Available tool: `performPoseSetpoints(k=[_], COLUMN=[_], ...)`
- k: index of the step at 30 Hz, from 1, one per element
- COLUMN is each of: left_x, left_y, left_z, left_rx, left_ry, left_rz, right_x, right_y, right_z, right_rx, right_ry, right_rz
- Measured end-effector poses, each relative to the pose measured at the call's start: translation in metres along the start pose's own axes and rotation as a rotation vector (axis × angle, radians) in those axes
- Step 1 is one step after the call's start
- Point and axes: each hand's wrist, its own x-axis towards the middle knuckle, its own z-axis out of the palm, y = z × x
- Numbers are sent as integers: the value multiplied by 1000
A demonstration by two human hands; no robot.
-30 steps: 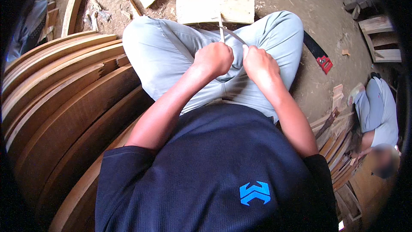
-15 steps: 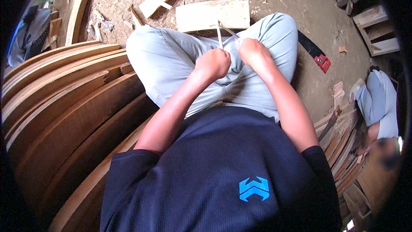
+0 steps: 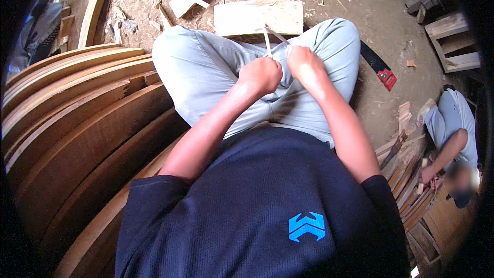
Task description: The person sits cross-legged and uses a knife to shave and shape a small wooden stick. They repeatedly scrape the stick's surface, occasionally rotating it to work different sides.
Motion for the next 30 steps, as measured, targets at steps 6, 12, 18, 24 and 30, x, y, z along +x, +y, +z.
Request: performPoseSetpoints(k=[6, 12, 18, 24, 30], left_x=[2, 2, 1, 1, 4], left_y=[-9, -6, -2, -6, -9], left_z=[-4, -7, -14, -14, -9], left_rx=[-42, -26, 10, -36, -18], left_ry=[-7, -23, -60, -36, -46], left_rz=[-24, -40, 2, -9, -21], right_x=[5, -19, 1, 7, -7], right_y=[7, 6, -2, 6, 3], right_z=[-11, -17, -11, -13, -14], right_rx=[-59, -62, -34, -40, -52], right_ry=[-61, -50, -28, -74, -76], right_rz=[-49, -34, -28, -31, -35])
